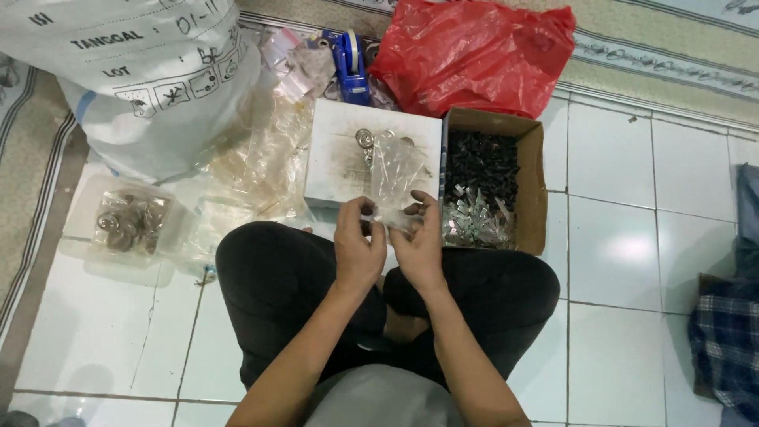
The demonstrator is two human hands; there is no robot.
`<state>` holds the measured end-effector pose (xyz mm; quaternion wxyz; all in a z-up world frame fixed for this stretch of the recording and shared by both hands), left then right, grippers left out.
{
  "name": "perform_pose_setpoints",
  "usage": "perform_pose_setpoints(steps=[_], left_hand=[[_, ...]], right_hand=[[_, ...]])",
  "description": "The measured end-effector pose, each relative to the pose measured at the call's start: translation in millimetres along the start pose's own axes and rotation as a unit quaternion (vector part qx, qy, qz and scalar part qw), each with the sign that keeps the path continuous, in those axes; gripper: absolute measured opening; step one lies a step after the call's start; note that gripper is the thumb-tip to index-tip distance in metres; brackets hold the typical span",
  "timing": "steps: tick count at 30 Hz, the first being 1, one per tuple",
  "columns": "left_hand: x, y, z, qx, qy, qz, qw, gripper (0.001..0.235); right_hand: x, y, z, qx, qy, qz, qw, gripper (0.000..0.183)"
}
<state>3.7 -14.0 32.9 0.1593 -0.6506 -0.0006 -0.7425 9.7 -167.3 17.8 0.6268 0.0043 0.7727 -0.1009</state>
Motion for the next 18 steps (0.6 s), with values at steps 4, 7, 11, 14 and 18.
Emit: perform_pose_setpoints(steps=[4,7,11,14,18], left_hand=[[3,9,-14,-0.044,0.055,0.099,0.993,0.034],[6,18,-22,-0.089,0.057,0.178,0.978,0.041],[6,17,-12,-0.053,0.131,0.207,0.968,0.022],[3,7,-6,-0.022,0.133,0.209,0.969,0.016],[1,18,-18,-0.036,0.159,0.237,0.958,0.022]], right_hand=[[2,-17,1,0.072,-0.053,-0.051,0.995,0.063],[-18,-20,-15,0.136,-0.175,-0.142,0.965,0.061],[-35,-14,-17,0.082,-0.192,-0.172,0.963,0.058],[-43,-21,-12,0.069,-0.188,-0.227,0.953,0.062],[-34,-41,-9,0.148,-0.199,-0.238,0.939,0.028]])
Point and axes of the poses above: each hand's wrist, its own z-axis towards the middle knuckle, its own y-axis out of the palm, x = y × z, the point moved 9 cm from there along z, towards the middle knuckle, and after that the axes turned 7 degrees about y, right-handed, at the moved point
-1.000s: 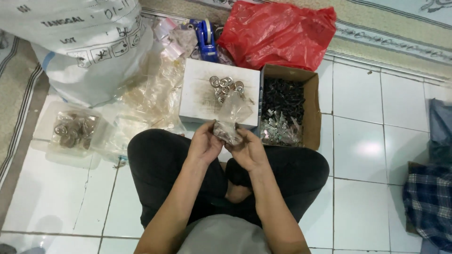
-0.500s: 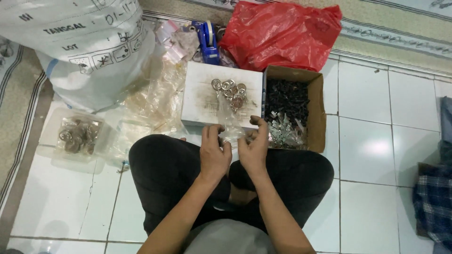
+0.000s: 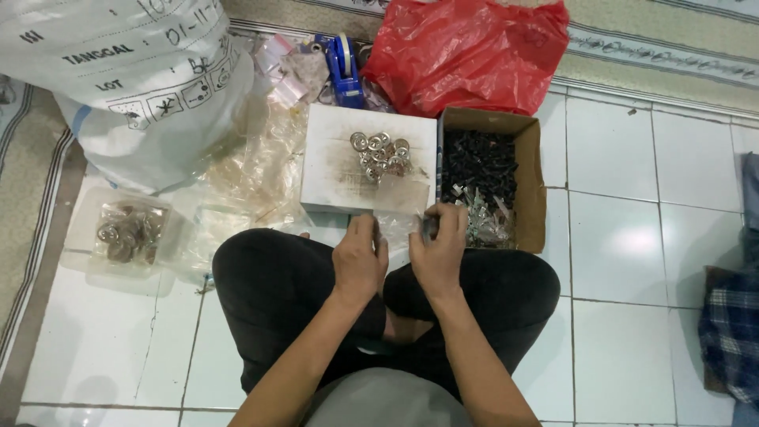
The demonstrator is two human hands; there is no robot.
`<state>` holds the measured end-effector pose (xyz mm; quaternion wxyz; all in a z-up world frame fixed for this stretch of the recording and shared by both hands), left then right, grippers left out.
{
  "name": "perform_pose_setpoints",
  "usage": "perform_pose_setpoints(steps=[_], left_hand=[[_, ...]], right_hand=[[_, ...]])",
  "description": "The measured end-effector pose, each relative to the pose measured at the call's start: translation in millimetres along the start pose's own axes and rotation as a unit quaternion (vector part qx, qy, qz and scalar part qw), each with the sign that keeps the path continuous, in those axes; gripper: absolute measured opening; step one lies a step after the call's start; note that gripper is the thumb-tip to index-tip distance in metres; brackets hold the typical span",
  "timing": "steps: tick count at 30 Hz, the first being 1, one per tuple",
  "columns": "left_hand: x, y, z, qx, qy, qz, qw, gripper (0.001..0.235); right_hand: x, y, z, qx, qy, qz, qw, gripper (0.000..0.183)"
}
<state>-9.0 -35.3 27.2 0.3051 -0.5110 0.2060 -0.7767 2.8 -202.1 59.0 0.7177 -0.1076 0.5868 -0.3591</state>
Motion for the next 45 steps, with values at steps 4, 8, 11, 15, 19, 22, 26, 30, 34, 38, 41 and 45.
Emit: perform_pose_setpoints(steps=[4,8,11,15,19,22,26,30,34,38,41,45], left_hand=[[-13,0,0,-0.026,-0.006,-0.054,0.998,0.023],[-19,-10,14,-0.033,-0.11,-0.216,0.97,0.015],[-12,-3,8,-0.064,-0.164,-0.271,0.946,0.016],[-44,41,-15,-0.025,-0.316,-0.42,0.85,0.018],[-62,76,-39,-0.018,-0.454,-0.6,0.658,0.022],[-77,103,-42,-0.013,-0.487,-0.651,0.582,0.025],[-70,86,-14,-0.011,-0.384,-0.645,0.661,0.052],[-47,44,12,-0.032,-0.268,-0.387,0.882,0.064],[-27,26,23,0.058,-0.234,-0.272,0.931,0.047],[-20,31,25,0.064,-0.11,-0.11,0.986,0.044],[-36,29,35,0.085,-0.097,-0.093,0.987,0.042],[-43,13,42,0.132,-0.095,-0.112,0.98,0.03]], right_hand=[[14,13,-20,-0.048,-0.047,-0.023,0.997,0.02],[8,19,-25,-0.1,-0.101,-0.03,0.989,0.019],[9,7,-21,-0.065,-0.065,0.001,0.996,0.02],[7,3,-23,-0.041,-0.025,0.056,0.997,0.022],[14,13,-27,-0.06,0.005,0.072,0.996,0.023],[51,41,-20,-0.118,0.203,0.319,0.918,0.057],[61,83,-34,-0.19,0.471,0.588,0.63,0.059],[77,88,-16,-0.226,0.283,0.473,0.803,0.074],[63,87,-4,-0.156,0.22,0.35,0.897,0.06],[68,66,6,-0.02,0.21,0.237,0.948,0.06],[67,63,3,0.003,0.167,0.187,0.968,0.053],[59,80,-12,-0.04,-0.016,0.017,0.999,0.02]])
Point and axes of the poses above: each hand's wrist, its own z-axis towards the middle knuckle, its own y-axis out of the palm, x = y × z, the point moved 9 cm from there along z, towards the middle knuckle, and after that the axes turned 7 degrees about y, right-handed, at the moved point
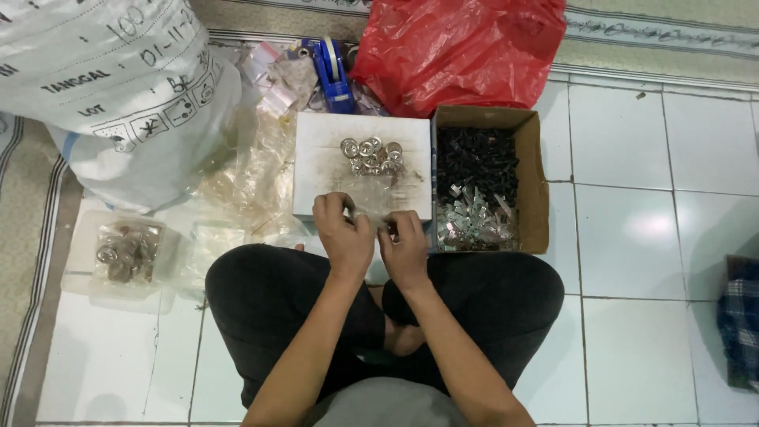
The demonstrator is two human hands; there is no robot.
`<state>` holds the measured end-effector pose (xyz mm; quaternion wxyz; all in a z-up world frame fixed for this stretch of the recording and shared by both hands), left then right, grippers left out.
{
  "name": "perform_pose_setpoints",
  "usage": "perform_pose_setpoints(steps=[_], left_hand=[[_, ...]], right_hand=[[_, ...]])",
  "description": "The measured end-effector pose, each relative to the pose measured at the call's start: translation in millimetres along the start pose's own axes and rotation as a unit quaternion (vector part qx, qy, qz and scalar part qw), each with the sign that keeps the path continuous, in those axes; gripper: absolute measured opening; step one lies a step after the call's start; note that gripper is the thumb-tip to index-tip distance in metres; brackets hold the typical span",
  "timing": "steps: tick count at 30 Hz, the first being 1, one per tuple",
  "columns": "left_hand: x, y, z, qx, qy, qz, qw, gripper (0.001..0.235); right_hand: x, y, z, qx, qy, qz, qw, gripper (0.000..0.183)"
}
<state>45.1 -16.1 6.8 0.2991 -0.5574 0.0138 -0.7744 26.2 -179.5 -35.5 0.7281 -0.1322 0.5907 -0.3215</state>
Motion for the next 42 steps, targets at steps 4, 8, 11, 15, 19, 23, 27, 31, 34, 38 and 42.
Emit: perform_pose_setpoints(steps=[4,8,11,15,19,23,27,31,34,38,42], left_hand=[[20,-2,-4,-0.072,0.085,0.055,0.992,0.025],[-21,9,-12,-0.073,-0.138,-0.15,0.976,0.016],[-59,38,-34,-0.063,-0.352,-0.323,0.876,0.019],[-114,66,-69,-0.086,-0.481,-0.422,0.764,0.01],[-73,57,-49,-0.081,-0.484,-0.446,0.748,0.012],[-51,45,-27,-0.175,-0.308,-0.287,0.89,0.025],[-57,34,-20,-0.078,-0.242,-0.127,0.959,0.007],[-35,21,-16,-0.022,-0.153,-0.055,0.987,0.006],[-19,14,-3,-0.055,-0.081,-0.008,0.995,0.024],[-21,11,8,-0.116,-0.059,0.065,0.989,0.029],[-13,34,6,-0.274,0.048,0.175,0.944,0.036]], right_hand=[[-10,-27,15,0.022,-0.014,0.026,0.999,0.017],[-22,-28,13,0.013,-0.025,0.034,0.999,0.022],[-17,-24,9,-0.009,-0.017,0.063,0.998,0.021],[14,-12,17,-0.073,0.177,0.311,0.931,0.046],[33,42,-4,-0.13,0.379,0.607,0.687,0.045],[22,39,3,-0.126,0.399,0.627,0.658,0.065],[13,34,18,-0.134,0.292,0.409,0.854,0.083],[-2,2,35,-0.03,0.245,0.21,0.946,0.077],[-18,-18,43,0.024,0.157,0.116,0.981,0.08],[-29,3,36,-0.095,0.111,0.006,0.989,0.07],[-2,13,48,-0.143,0.133,0.035,0.98,0.061]])
Point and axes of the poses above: each hand's wrist, its own z-axis towards the middle knuckle, its own y-axis out of the palm, x = y × z, the point moved 9 cm from there along z, towards the middle knuckle, and after that the axes turned 7 degrees about y, right-handed, at the moved point
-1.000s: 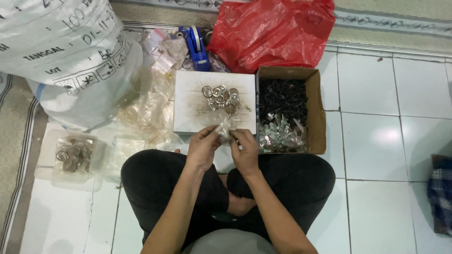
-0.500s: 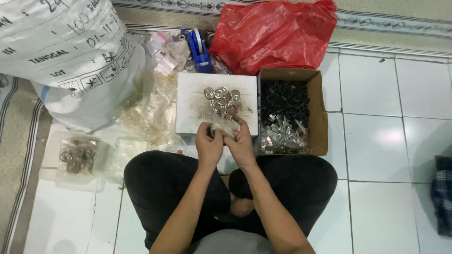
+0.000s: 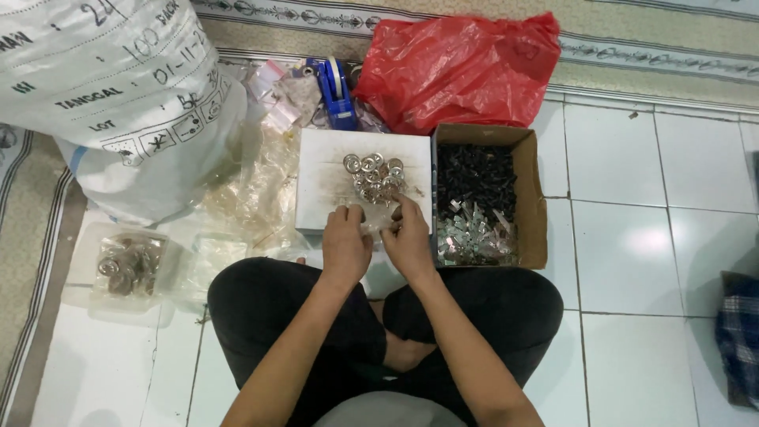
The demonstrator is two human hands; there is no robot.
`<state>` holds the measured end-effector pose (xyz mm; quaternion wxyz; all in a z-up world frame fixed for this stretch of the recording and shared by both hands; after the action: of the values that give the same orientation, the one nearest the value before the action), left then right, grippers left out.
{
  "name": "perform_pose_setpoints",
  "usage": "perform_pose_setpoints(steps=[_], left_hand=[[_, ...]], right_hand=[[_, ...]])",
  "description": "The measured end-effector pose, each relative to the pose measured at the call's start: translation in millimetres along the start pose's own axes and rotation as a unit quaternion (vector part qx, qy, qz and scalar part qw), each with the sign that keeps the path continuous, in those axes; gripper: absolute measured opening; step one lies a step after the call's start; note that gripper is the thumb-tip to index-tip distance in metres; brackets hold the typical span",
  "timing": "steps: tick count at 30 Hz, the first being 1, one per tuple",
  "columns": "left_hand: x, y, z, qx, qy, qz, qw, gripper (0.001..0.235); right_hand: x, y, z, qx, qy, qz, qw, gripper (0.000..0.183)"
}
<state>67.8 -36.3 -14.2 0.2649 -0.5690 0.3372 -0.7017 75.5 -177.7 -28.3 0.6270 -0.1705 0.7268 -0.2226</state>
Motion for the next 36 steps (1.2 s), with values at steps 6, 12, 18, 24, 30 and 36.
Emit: perform_pose_setpoints(steps=[6,12,18,24,30,36], left_hand=[[-43,9,20,-0.045,-0.033,-0.054,0.997,0.012],[-7,-9,24,-0.088,0.017,0.01,0.996,0.039],[-1,-33,39,-0.111,0.036,-0.081,0.99,0.018],[-22,-15,59,-0.107,0.051,-0.02,0.993,0.017],[-41,-41,65,-0.077,0.0,-0.113,0.991,0.015],[-82,-55,69,0.003,-0.011,-0.144,0.99,0.015]], right_hand=[[-19,2,3,-0.115,0.013,-0.075,0.99,0.055],[-22,-2,20,-0.039,-0.007,-0.062,0.997,0.031],[-5,6,20,-0.044,0.029,-0.02,0.998,0.022],[50,16,28,-0.07,0.128,0.121,0.982,0.023],[80,-1,50,-0.029,0.136,0.096,0.986,0.022],[1,-7,58,-0.096,0.105,-0.153,0.978,0.106]])
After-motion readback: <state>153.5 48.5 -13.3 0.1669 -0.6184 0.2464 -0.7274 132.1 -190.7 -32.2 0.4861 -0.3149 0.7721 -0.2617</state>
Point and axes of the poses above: each hand's wrist, its own z-axis towards the middle knuckle, its own y-axis out of the palm, x = y × z, the point moved 9 cm from there along z, towards the middle knuckle, and after that the axes turned 7 degrees about y, right-handed, at the moved point
